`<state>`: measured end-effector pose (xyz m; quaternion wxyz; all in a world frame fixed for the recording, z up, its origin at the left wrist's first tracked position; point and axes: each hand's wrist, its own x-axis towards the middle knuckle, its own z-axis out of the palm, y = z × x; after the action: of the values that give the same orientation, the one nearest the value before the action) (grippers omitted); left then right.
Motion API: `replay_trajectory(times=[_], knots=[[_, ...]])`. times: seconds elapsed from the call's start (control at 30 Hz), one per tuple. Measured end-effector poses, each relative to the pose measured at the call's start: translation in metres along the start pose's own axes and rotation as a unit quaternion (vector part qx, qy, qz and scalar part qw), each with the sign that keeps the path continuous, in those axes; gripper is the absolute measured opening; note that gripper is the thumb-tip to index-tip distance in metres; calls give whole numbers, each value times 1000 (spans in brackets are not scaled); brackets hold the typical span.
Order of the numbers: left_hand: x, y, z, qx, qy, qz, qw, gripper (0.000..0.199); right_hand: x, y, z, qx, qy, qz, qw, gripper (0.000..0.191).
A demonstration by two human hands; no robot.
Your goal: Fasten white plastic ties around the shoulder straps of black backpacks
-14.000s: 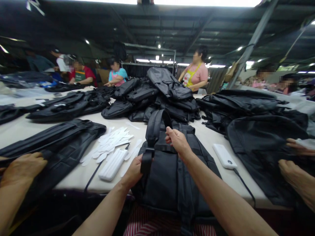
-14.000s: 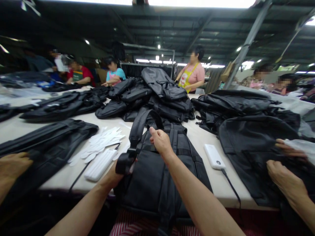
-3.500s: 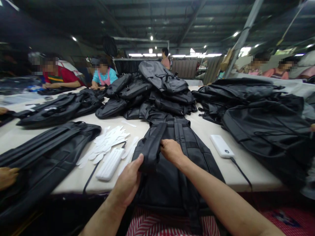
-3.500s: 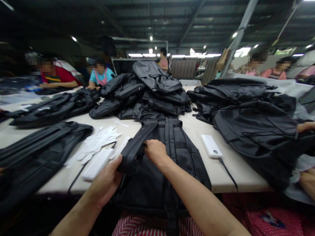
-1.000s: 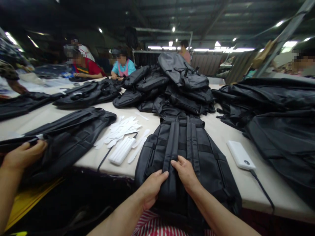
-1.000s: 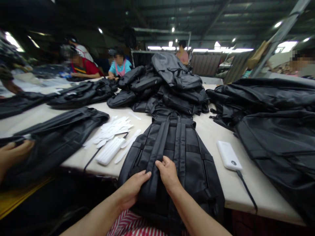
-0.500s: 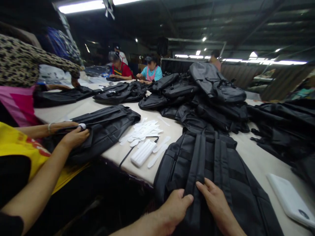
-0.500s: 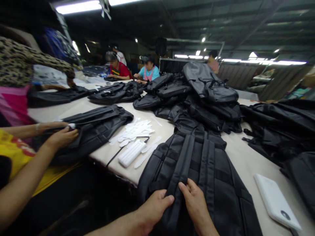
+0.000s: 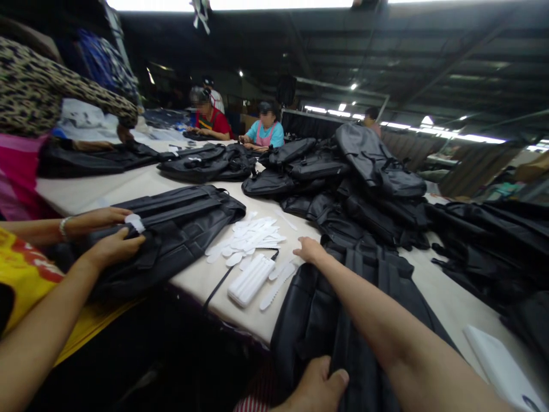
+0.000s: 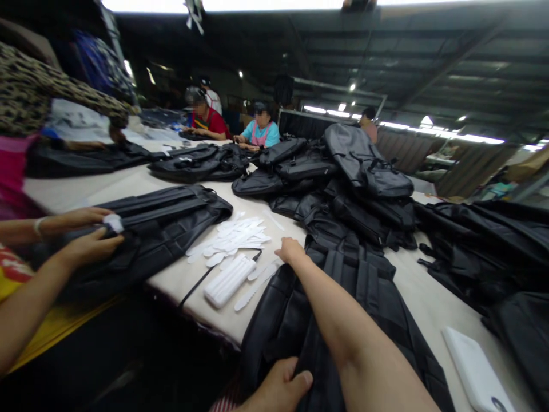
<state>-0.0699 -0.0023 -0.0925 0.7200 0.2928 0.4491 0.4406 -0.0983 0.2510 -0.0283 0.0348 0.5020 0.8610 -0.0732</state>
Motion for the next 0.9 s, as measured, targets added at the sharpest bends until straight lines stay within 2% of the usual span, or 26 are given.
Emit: replay_trajectory(times=[0.07,0.23,0.37,0.47,0.57,0.6,0.67,0.73,0.77,0.83,0.9], knots=[[7,-12,-8,13,-1,10,1000,23,15,-7,15,-15,-29,-28,999,53],[17,-26,-21,21,-15,12,1000,26,25,-10,30,-57,-64,-63,994,38],[17,-24,-17,3,-22,8,1000,27,23,-6,18,-79,-41,-47,995,24],[14,-17,-13,-1,-14,-2,1000,31,8,6,-7,-80,5,-29,996,22],[4,-3,-9,-17,-25,-4,1000,31,-34,31,-40,-77,66,3,995,27],[0,2,-7,-26,-34,-4,999,31,-55,42,-48,-74,102,15,992,28],[-7,12,-5,-44,-44,-8,998,30,-106,68,-55,-61,215,17,975,29],[-10,19,-5,-49,-52,-17,997,32,-162,94,-44,-49,309,-24,949,25],[-10,20,-5,-48,-57,-23,997,33,-190,107,-33,-47,325,-49,943,23],[-8,21,-6,-40,-62,-39,997,35,-239,131,-5,-61,298,-61,951,22],[-5,19,-8,-27,-58,-53,997,36,-276,151,22,-81,276,6,958,25]])
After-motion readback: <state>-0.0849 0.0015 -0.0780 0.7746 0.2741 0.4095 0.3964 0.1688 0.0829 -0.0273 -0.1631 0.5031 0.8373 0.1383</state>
